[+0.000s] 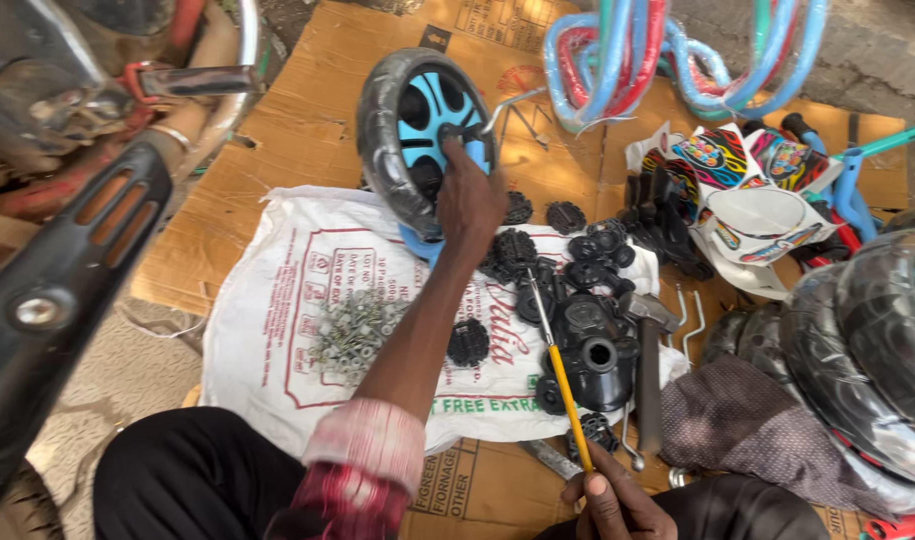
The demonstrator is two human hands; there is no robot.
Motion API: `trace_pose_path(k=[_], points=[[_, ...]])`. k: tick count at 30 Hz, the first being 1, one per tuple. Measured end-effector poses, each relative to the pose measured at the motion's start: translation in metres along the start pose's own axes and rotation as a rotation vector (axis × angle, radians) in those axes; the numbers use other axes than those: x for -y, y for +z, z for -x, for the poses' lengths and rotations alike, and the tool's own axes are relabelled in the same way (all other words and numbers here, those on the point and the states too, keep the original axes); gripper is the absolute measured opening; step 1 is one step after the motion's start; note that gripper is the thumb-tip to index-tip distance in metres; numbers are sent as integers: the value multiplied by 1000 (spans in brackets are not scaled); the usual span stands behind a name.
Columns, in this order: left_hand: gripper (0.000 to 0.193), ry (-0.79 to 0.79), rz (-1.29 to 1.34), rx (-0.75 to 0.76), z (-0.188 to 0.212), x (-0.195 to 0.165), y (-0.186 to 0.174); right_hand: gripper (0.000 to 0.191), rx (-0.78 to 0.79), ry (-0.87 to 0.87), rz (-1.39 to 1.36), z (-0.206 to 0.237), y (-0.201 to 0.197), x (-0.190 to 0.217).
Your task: The person sits on the ground and attaches a training wheel to a child's bicycle. They fit the blue support bracket to the rear axle, tap components into place with a hammer, then use a screwdriver to tighten the fasteners while holding the wheel and bracket aligned.
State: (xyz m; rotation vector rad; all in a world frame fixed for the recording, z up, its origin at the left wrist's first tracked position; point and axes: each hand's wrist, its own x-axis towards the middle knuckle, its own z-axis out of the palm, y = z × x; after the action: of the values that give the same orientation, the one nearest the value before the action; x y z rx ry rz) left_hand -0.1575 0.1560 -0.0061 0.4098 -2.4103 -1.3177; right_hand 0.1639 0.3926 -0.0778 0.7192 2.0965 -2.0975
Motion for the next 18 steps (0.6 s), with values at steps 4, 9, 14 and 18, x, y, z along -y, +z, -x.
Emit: trace_pose_path(k=[4, 9, 14, 18], points=[[78, 118, -2, -66, -12, 6, 15, 42, -26, -15, 20, 0, -9, 4], [69, 284, -179, -67, -21, 18, -9, 42, -1, -42, 29, 2, -14, 13], [66, 517, -156, 113, 6, 24, -57, 42, 28, 1, 72, 11, -7, 30], [68, 607, -157, 203, 25, 43, -87, 41, 44, 25, 149, 23, 12, 44]])
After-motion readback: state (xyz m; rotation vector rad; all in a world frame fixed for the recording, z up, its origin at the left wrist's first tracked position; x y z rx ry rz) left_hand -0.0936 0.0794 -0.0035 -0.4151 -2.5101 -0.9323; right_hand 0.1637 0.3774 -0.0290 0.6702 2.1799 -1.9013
